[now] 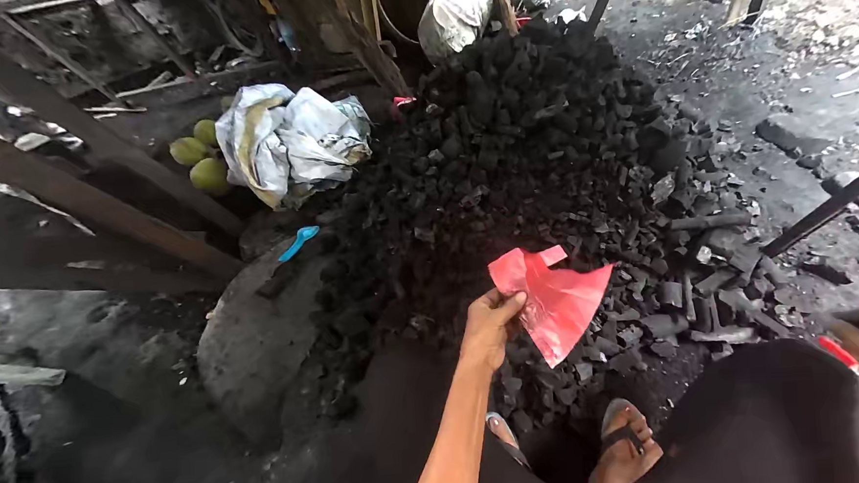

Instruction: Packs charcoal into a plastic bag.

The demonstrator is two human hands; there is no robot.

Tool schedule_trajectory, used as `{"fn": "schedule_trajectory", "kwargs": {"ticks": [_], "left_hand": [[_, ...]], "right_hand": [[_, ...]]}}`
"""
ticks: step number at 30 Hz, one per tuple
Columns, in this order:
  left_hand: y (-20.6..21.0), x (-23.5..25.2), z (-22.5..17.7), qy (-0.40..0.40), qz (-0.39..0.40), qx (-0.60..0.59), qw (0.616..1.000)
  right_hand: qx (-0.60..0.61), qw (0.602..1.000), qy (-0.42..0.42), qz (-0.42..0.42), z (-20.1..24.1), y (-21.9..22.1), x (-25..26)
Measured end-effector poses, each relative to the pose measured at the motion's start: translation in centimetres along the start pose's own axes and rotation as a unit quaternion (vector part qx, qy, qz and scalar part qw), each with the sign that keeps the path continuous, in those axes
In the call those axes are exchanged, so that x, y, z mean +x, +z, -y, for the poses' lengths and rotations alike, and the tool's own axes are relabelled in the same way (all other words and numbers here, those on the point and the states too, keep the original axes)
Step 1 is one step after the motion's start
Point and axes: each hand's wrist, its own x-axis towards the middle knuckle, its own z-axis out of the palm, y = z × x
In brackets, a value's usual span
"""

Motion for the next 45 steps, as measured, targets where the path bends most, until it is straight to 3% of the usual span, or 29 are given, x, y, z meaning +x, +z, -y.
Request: {"fn": "schedule_trajectory", "kwargs": {"ticks": [3, 7, 9, 11, 12, 14, 16, 17, 20, 23, 28, 33, 34, 35, 37, 39, 42, 45], "left_hand": [[0.1, -1.5, -2.4, 0.03, 0.073, 0.02, 0.997], [-2.8, -2.9, -4.9, 0.068, 0.118, 0.021, 0.99], [-4.9, -2.9, -5.3, 0.06, 0.108, 0.03, 0.992], [-6.9, -2.7, -5.3, 0.062, 0.061, 0.102, 0.991], [-7.7, -2.4, -5.1, 0.078, 0.012, 0.196, 0.977], [-8.4, -1.9, -4.2, 0.115, -0.113, 0.436, 0.885], [-7.2, -1.1, -2.9, 0.144, -0.2, 0.542, 0.803], [-5.9, -1.0, -2.5, 0.159, -0.208, 0.546, 0.796], [-1.0, -2.2, -1.2, 0.123, -0.092, 0.5, 0.852], [1.4, -1.5, 0.6, 0.012, 0.036, 0.482, 0.875], [1.2, -1.0, 2.6, -0.019, 0.082, 0.413, 0.907], [0.4, -1.0, 3.2, -0.05, 0.106, 0.164, 0.979], [-0.1, -1.1, 2.8, -0.064, 0.102, 0.104, 0.987], [-0.9, -1.1, 2.4, -0.072, 0.1, 0.023, 0.992], [-2.8, -1.3, 1.7, -0.045, 0.103, -0.137, 0.984], [-4.1, -1.4, 0.6, 0.001, 0.082, -0.243, 0.967], [-4.4, -0.5, -0.1, 0.067, 0.044, -0.229, 0.97], [-2.8, 0.2, 0.4, 0.075, 0.091, -0.041, 0.992]], "right_hand": [[0.106, 0.99, -0.066, 0.063, 6.3, 5.7, 3.1], [0.251, 0.913, -0.028, 0.319, 12.2, 13.8, 6.4], [0.36, 0.867, -0.007, 0.344, 14.6, 15.8, 6.0], [0.505, 0.81, 0.038, 0.295, 16.1, 16.8, 5.0], [0.563, 0.781, 0.063, 0.265, 16.6, 17.0, 4.8], [0.601, 0.76, 0.109, 0.223, 17.1, 17.1, 4.4], [0.571, 0.784, 0.126, 0.21, 17.4, 17.6, 4.0], [0.555, 0.797, 0.121, 0.208, 17.6, 18.0, 3.9], [0.548, 0.8, 0.1, 0.223, 18.3, 19.1, 2.7], [0.598, 0.749, 0.097, 0.268, 18.9, 19.3, 1.6], [0.6, 0.738, 0.134, 0.278, 19.5, 18.5, 0.1], [0.638, 0.685, 0.146, 0.318, 19.1, 18.3, -0.1], [0.63, 0.701, 0.126, 0.31, 18.6, 18.2, 0.2], [0.592, 0.746, 0.097, 0.288, 18.0, 18.1, 0.8], [0.422, 0.875, 0.023, 0.237, 16.2, 18.3, 2.5], [0.256, 0.944, -0.004, 0.21, 14.4, 18.1, 4.2], [0.203, 0.958, -0.05, 0.197, 13.1, 18.6, 4.8], [0.301, 0.91, -0.089, 0.271, 14.7, 18.7, 3.8]]}}
